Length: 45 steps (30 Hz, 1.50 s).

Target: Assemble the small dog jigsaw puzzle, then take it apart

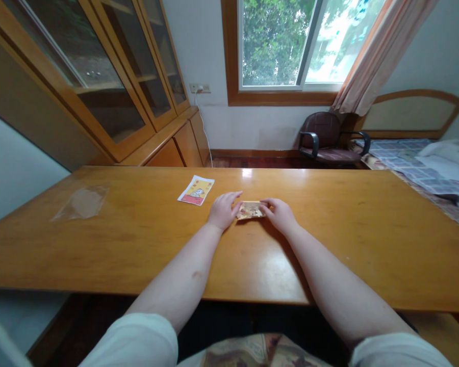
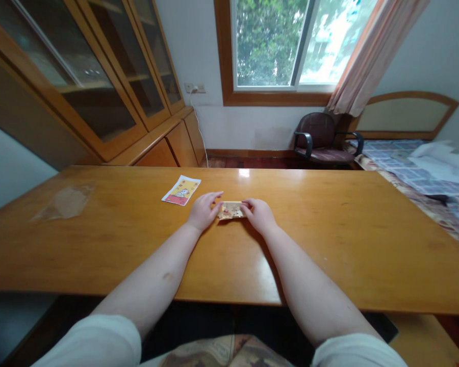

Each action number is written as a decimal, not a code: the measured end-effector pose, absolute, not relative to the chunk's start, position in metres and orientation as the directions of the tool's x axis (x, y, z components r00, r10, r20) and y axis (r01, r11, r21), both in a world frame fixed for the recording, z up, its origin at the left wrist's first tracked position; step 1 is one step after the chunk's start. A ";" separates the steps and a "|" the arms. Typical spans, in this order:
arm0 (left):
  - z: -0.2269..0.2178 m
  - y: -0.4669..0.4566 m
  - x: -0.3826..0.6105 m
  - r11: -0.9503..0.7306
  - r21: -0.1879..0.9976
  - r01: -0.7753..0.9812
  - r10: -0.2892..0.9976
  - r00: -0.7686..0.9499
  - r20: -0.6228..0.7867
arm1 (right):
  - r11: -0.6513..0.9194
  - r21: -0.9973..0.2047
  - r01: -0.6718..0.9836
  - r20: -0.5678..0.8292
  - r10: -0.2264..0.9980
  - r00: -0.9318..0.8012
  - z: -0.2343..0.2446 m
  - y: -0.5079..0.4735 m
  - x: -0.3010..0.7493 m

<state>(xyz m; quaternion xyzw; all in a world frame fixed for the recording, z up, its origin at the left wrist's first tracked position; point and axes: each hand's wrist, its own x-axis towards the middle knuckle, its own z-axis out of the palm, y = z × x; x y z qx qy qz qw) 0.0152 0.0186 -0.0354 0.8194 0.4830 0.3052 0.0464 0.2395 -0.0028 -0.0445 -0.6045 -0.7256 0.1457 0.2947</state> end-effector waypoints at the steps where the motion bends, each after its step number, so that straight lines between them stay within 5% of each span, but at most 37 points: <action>1: -0.035 0.019 0.016 -0.522 0.374 0.766 0.825 0.342 0.450 | 0.191 -0.562 0.805 0.239 0.969 -0.063 -0.045 -0.001 0.241; 3: -0.034 0.018 0.016 -0.554 0.365 0.749 0.818 0.407 0.407 | 0.185 -0.527 0.830 0.241 0.968 -0.064 -0.046 0.001 0.244; 7: -0.039 0.018 0.017 -0.661 0.325 0.676 0.746 0.638 0.190 | 0.358 -0.433 0.827 0.141 0.933 -0.330 -0.046 -0.003 0.250; 12: -0.047 0.019 0.021 -0.634 0.334 0.698 0.738 0.675 -0.009 | 0.399 -0.364 0.842 0.007 0.905 -0.426 -0.050 -0.005 0.247; 20: -0.044 0.013 0.027 -0.721 0.292 0.629 0.687 0.706 0.173 | 0.518 -0.284 0.807 0.168 0.856 -0.490 -0.046 -0.006 0.240; 28: -0.041 0.015 0.034 -0.711 0.298 0.637 0.698 0.691 0.187 | 0.472 -0.245 0.847 0.153 0.881 -0.447 -0.041 -0.006 0.236; 32: -0.043 0.015 0.036 -0.673 0.309 0.672 0.737 0.643 0.206 | 0.358 -0.306 0.882 0.131 0.934 -0.333 -0.039 -0.006 0.235; 38: -0.043 0.018 0.034 -0.619 0.385 0.685 0.785 0.556 0.274 | 0.195 -0.561 0.804 0.140 0.980 -0.141 -0.044 0.000 0.237; 45: -0.044 0.020 0.031 -0.584 0.451 0.675 0.812 0.476 0.339 | 0.264 -0.655 0.708 0.275 0.956 -0.103 -0.058 0.009 0.243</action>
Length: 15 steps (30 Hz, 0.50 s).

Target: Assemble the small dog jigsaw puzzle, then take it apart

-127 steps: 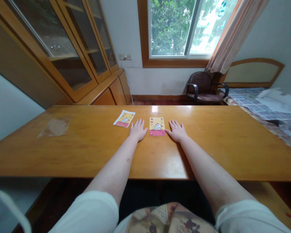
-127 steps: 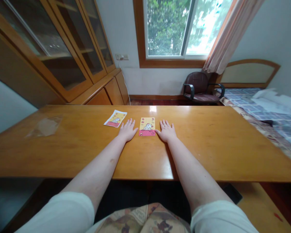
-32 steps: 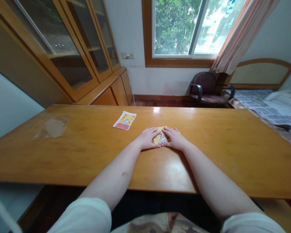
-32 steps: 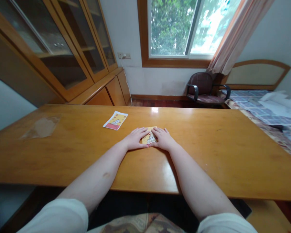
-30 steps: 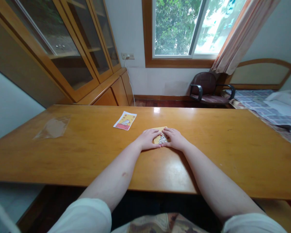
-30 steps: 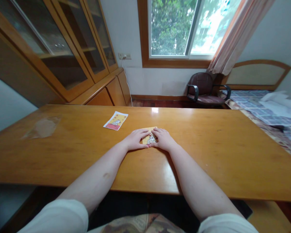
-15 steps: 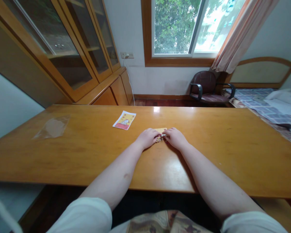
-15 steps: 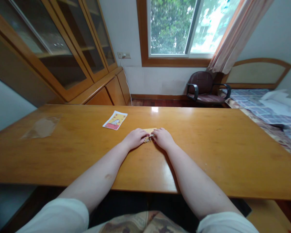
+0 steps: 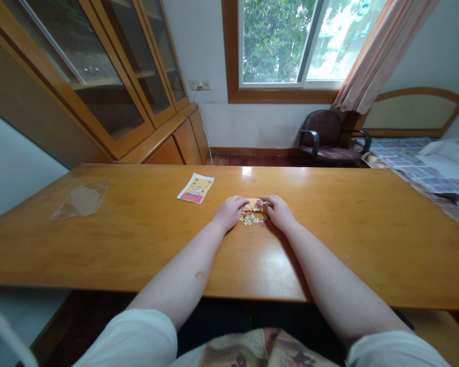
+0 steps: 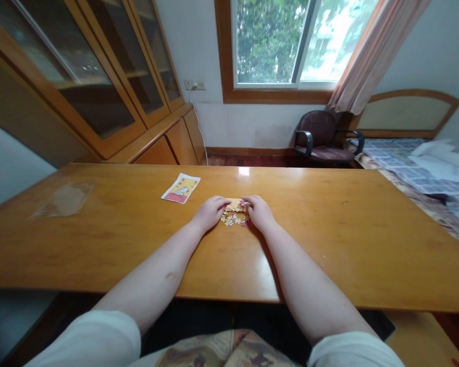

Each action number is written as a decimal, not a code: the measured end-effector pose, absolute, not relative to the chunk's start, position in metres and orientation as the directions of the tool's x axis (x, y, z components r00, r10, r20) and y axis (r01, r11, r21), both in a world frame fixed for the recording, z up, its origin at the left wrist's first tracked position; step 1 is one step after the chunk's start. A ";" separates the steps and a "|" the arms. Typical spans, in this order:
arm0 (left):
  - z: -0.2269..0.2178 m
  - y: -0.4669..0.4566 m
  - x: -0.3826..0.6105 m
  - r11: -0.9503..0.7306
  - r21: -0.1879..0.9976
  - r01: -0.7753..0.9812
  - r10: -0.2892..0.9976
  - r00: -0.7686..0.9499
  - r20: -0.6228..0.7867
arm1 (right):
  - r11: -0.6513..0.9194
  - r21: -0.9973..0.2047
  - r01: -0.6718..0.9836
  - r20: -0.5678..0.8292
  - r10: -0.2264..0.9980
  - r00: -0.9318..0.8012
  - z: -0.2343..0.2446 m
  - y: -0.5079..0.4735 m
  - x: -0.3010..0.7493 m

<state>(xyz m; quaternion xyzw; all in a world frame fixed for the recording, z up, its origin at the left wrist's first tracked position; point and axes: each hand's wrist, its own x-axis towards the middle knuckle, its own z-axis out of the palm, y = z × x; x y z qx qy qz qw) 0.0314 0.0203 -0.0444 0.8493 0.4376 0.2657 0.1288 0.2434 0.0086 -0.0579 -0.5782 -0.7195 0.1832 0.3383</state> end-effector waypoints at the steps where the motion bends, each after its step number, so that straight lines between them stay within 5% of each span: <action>1: -0.045 0.021 0.031 -0.591 0.461 0.662 0.806 0.473 0.355 | 0.281 -0.663 0.693 0.295 0.950 -0.102 -0.059 0.010 0.244; 8: -0.045 0.020 0.031 -0.582 0.429 0.691 0.811 0.455 0.367 | 0.263 -0.669 0.695 0.311 0.949 -0.059 -0.061 0.011 0.246; 15: -0.040 0.007 0.042 -0.718 0.376 0.586 0.695 0.582 0.422 | 0.389 -0.414 0.823 0.272 0.916 -0.296 -0.050 0.002 0.235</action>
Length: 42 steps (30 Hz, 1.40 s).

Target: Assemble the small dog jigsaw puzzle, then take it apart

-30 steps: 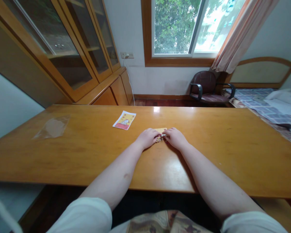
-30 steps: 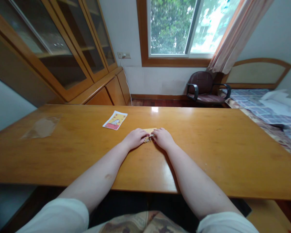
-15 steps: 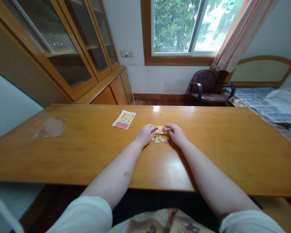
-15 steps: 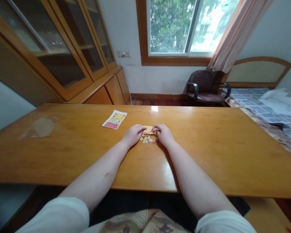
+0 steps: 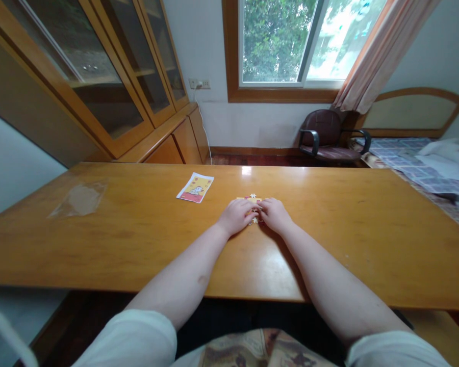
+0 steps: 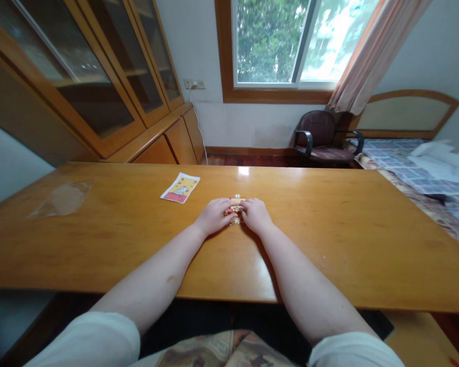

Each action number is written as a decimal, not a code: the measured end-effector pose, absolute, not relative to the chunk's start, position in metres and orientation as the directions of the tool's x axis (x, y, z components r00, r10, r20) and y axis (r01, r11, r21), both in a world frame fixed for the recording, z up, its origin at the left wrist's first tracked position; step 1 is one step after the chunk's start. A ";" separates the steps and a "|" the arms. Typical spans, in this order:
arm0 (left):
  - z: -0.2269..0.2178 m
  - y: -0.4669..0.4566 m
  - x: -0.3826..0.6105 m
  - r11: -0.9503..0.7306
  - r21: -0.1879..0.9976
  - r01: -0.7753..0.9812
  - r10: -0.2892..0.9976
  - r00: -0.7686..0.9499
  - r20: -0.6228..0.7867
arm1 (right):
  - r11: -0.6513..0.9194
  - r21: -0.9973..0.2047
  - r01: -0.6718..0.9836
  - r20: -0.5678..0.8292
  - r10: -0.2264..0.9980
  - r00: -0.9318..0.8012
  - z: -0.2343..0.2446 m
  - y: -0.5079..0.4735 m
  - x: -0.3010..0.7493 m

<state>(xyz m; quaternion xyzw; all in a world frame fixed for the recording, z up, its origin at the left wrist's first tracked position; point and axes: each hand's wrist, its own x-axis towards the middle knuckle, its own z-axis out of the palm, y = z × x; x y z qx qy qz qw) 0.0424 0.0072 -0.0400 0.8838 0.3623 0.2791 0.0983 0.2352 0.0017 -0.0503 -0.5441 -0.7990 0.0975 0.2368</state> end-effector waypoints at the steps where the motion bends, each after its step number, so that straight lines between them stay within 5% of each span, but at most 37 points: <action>1: -0.041 0.007 0.044 -0.726 0.374 0.577 0.687 0.590 0.425 | 0.420 -0.400 0.815 0.272 0.903 -0.332 -0.049 0.001 0.234; 17: -0.045 0.014 0.044 -0.606 0.514 0.607 0.795 0.497 0.349 | 0.481 -0.438 0.760 0.268 0.876 -0.401 -0.045 0.000 0.236; 30: -0.042 0.016 0.038 -0.563 0.462 0.685 0.825 0.442 0.351 | 0.163 -0.681 0.714 0.256 0.966 0.024 -0.049 0.006 0.244; 34: -0.039 0.015 0.036 -0.536 0.449 0.715 0.842 0.414 0.347 | 0.226 -0.695 0.683 0.255 0.965 -0.061 -0.051 0.006 0.247; 38: -0.038 0.011 0.040 -0.677 0.476 0.561 0.735 0.551 0.396 | 0.366 -0.604 0.708 0.270 0.930 -0.249 -0.049 0.001 0.241; 42: -0.039 0.010 0.044 -0.651 0.502 0.569 0.756 0.547 0.360 | 0.341 -0.647 0.682 0.259 0.939 -0.225 -0.050 -0.004 0.236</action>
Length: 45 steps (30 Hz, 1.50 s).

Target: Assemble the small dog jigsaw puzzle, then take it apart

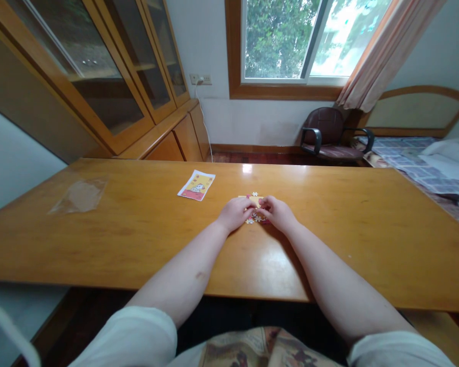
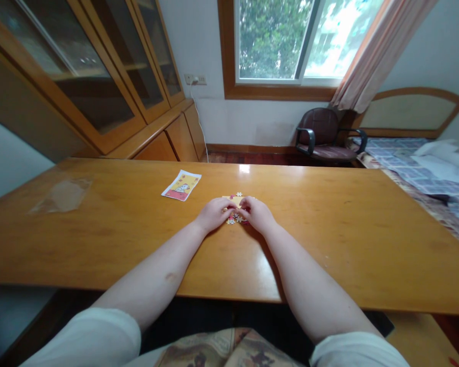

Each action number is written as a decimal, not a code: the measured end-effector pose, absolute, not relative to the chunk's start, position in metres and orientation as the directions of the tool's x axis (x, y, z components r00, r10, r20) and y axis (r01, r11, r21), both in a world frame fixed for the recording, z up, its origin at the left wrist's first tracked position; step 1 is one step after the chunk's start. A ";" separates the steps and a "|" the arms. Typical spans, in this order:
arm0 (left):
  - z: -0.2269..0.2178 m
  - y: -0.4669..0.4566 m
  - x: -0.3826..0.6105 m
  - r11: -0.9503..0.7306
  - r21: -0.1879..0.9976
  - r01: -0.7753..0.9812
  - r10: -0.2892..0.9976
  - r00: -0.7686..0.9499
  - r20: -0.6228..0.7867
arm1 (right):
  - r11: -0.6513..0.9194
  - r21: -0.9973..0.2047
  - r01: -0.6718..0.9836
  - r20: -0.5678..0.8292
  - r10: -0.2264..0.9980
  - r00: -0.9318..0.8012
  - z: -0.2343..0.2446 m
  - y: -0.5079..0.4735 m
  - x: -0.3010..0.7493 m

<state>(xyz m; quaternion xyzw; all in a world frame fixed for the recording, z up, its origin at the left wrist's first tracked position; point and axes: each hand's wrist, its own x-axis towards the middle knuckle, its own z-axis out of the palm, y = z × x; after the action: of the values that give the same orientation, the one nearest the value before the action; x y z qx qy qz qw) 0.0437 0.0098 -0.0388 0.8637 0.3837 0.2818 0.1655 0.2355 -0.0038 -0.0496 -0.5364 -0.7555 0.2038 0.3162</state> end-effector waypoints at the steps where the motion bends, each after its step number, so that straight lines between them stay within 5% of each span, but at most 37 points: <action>1: -0.039 0.011 0.044 -0.636 0.505 0.584 0.768 0.541 0.343 | 0.315 -0.651 0.691 0.253 0.948 -0.193 -0.049 -0.004 0.236; 7: -0.042 0.019 0.033 -0.574 0.482 0.662 0.818 0.480 0.316 | 0.342 -0.469 0.814 0.283 0.932 -0.228 -0.041 0.004 0.256; 12: -0.043 0.020 0.021 -0.741 0.427 0.519 0.660 0.681 0.317 | 0.287 -0.422 0.860 0.178 0.956 -0.232 -0.034 0.001 0.272; 19: -0.043 0.018 0.025 -0.747 0.450 0.489 0.608 0.777 0.165 | 0.225 -0.462 0.858 0.053 0.973 -0.227 -0.037 -0.001 0.270; 24: -0.044 0.018 0.026 -0.717 0.500 0.486 0.629 0.760 0.163 | 0.140 -0.565 0.813 0.050 0.989 -0.136 -0.038 0.003 0.278; 31: -0.035 0.015 0.029 -0.727 0.422 0.542 0.655 0.732 0.189 | 0.196 -0.574 0.795 0.130 0.980 -0.148 -0.033 0.002 0.280; 45: -0.035 0.017 0.023 -0.541 0.512 0.667 0.835 0.499 0.233 | 0.113 -0.615 0.781 0.113 0.992 -0.055 -0.033 0.002 0.283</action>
<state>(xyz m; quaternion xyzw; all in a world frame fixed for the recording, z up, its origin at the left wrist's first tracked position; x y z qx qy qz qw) 0.0227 0.0174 -0.0355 0.8465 0.4435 0.2324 0.1809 0.2829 0.0019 -0.0329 -0.6349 -0.6980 0.2008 0.2633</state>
